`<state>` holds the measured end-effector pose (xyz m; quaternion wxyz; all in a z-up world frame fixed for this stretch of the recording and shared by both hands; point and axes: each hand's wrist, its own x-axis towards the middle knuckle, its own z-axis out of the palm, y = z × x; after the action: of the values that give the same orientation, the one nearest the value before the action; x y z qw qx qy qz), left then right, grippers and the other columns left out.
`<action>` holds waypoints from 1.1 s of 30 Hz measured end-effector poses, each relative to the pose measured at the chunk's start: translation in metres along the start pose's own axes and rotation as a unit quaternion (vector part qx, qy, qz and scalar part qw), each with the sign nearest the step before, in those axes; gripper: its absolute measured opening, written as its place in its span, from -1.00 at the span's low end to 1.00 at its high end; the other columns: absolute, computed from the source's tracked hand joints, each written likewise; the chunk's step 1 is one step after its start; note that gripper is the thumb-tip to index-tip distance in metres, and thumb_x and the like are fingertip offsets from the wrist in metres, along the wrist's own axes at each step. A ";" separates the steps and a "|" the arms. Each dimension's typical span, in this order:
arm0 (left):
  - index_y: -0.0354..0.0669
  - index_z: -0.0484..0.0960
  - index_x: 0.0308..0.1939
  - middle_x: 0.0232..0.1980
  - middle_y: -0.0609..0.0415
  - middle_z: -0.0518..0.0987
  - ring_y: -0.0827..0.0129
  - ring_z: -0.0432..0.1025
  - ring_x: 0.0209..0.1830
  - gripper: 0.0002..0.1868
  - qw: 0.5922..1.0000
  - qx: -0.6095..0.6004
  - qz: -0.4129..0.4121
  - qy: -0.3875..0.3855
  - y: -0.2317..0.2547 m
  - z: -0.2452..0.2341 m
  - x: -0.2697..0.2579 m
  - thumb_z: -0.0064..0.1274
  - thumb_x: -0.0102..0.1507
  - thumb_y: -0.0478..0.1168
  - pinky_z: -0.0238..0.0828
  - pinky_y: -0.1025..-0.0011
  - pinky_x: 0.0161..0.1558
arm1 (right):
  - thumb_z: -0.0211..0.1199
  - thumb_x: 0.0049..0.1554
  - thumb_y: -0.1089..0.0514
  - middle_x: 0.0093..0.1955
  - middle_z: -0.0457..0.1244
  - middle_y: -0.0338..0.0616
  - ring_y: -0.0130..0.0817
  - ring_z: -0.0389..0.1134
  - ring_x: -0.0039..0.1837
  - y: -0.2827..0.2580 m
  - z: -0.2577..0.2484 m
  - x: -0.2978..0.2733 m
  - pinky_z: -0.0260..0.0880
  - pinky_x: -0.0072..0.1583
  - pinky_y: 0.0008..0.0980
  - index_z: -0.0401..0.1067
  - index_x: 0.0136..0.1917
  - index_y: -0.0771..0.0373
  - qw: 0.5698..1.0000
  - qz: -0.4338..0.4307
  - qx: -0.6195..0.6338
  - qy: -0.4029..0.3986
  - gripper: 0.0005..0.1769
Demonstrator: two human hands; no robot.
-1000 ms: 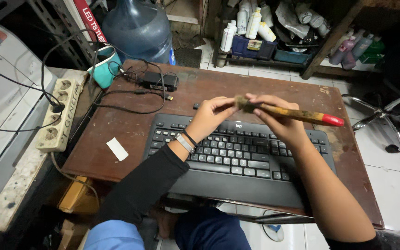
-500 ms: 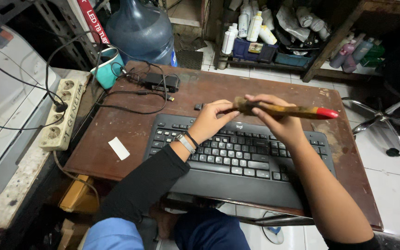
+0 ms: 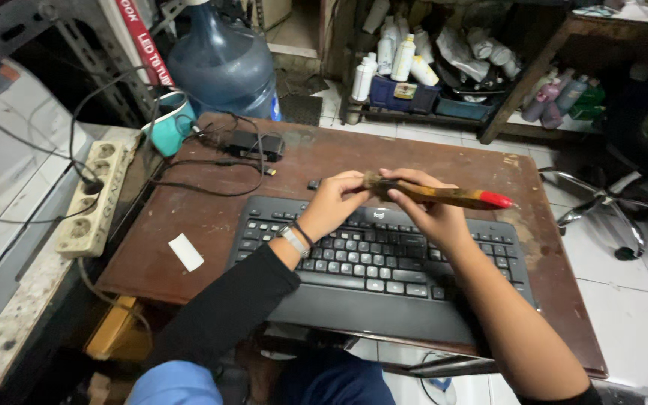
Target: The person removes individual keyboard keycaps, brushes each one with a paintbrush, and places them back onto the keyboard. The process is repeated for multiple keycaps throughout the clip.
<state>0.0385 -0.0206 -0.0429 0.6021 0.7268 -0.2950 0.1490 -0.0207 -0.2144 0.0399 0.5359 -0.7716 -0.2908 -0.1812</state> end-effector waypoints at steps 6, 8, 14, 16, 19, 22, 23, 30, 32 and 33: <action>-0.25 0.74 -0.07 -0.05 -0.16 0.66 0.04 0.56 0.06 -0.80 1.000 0.005 -0.004 -0.030 0.022 -0.002 -0.004 0.20 0.24 -0.28 0.48 0.22 0.10 | 0.35 0.14 0.24 0.11 0.42 0.04 0.00 0.43 0.24 0.016 -0.006 0.004 0.38 0.28 -0.10 0.56 0.10 0.25 1.000 -0.025 0.001 -0.011 -0.76; -0.23 0.75 -0.07 -0.06 -0.09 0.66 0.19 0.54 0.04 -0.79 0.999 -0.019 -0.015 -0.025 0.030 -0.001 -0.004 0.23 0.23 -0.28 0.47 0.29 0.10 | 0.35 0.14 0.23 0.10 0.43 0.03 -0.02 0.43 0.24 0.006 -0.011 0.004 0.38 0.28 -0.10 0.57 0.10 0.23 1.000 -0.022 0.003 -0.015 -0.76; -0.23 0.76 -0.08 -0.13 0.01 0.67 0.45 0.50 -0.06 -0.77 0.997 -0.058 -0.054 -0.002 0.028 -0.002 0.000 0.28 0.17 -0.33 0.47 0.44 0.02 | 0.36 0.11 0.26 0.06 0.44 0.05 -0.02 0.45 0.21 -0.001 -0.013 0.007 0.40 0.26 -0.07 0.58 0.06 0.25 1.000 -0.016 0.009 -0.019 -0.78; -0.24 0.75 -0.09 -0.14 0.02 0.67 0.49 0.48 -0.08 -0.76 0.996 -0.059 -0.069 0.002 0.026 -0.001 -0.002 0.28 0.15 -0.34 0.48 0.47 0.00 | 0.36 0.12 0.27 0.06 0.45 0.04 -0.03 0.45 0.21 -0.003 -0.012 0.004 0.40 0.26 -0.07 0.58 0.07 0.24 1.000 -0.004 0.011 -0.010 -0.78; -0.36 0.67 -0.03 -0.31 0.05 0.64 0.51 0.50 -0.27 -0.60 0.993 -0.063 -0.099 0.028 0.022 -0.002 -0.003 0.38 0.08 -0.31 0.51 0.55 -0.11 | 0.38 0.12 0.23 0.04 0.46 -0.10 -0.24 0.47 0.17 -0.001 -0.013 0.004 0.43 0.21 -0.30 0.60 0.06 0.17 0.999 0.023 0.032 0.024 -0.79; -0.30 0.66 -0.02 -0.24 0.03 0.63 0.44 0.53 -0.21 -0.54 0.997 -0.028 -0.078 0.013 0.025 -0.006 -0.003 0.43 0.03 -0.28 0.52 0.52 -0.08 | 0.37 0.12 0.19 0.05 0.45 -0.12 -0.27 0.45 0.15 0.005 -0.010 0.002 0.43 0.19 -0.27 0.58 0.07 0.13 0.998 0.037 0.037 0.016 -0.78; -0.27 0.67 -0.05 -0.21 0.02 0.63 0.41 0.55 -0.18 -0.57 0.997 -0.021 -0.076 0.004 0.027 -0.005 -0.004 0.43 0.03 -0.27 0.54 0.52 -0.07 | 0.36 0.12 0.17 0.04 0.45 -0.09 -0.25 0.45 0.13 0.009 -0.008 0.001 0.43 0.18 -0.24 0.54 0.09 0.13 0.998 0.046 0.044 0.007 -0.76; -0.30 0.66 -0.04 -0.09 -0.09 0.62 0.34 0.56 -0.16 -0.57 0.994 -0.028 -0.108 -0.017 0.034 -0.003 -0.004 0.41 0.05 -0.28 0.60 0.47 -0.08 | 0.47 0.00 0.19 -0.13 0.43 -0.04 -0.18 0.45 -0.15 0.003 -0.011 0.005 0.46 -0.05 -0.20 0.47 0.06 0.04 0.998 0.046 -0.006 -0.042 -0.65; -0.31 0.65 -0.03 -0.07 -0.09 0.60 0.34 0.56 -0.15 -0.57 0.993 -0.048 -0.110 -0.015 0.036 -0.004 -0.003 0.40 0.06 -0.26 0.62 0.43 -0.08 | 0.45 0.01 0.20 -0.19 0.41 -0.08 -0.27 0.42 -0.19 -0.004 -0.011 0.006 0.44 -0.08 -0.27 0.47 0.05 0.04 0.998 0.048 -0.007 -0.034 -0.67; -0.32 0.64 -0.03 -0.05 -0.10 0.58 0.33 0.55 -0.14 -0.57 0.991 -0.069 -0.115 -0.014 0.037 -0.003 -0.003 0.40 0.08 -0.24 0.63 0.40 -0.07 | 0.44 0.01 0.21 -0.25 0.40 -0.12 -0.36 0.39 -0.22 -0.007 -0.011 0.005 0.43 -0.11 -0.34 0.48 0.04 0.04 0.998 0.053 -0.008 -0.026 -0.69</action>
<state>0.0140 -0.0210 -0.0143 0.6596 0.7149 -0.2273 0.0474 -0.0211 -0.2214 0.0519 0.5306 -0.7947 -0.2622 -0.1346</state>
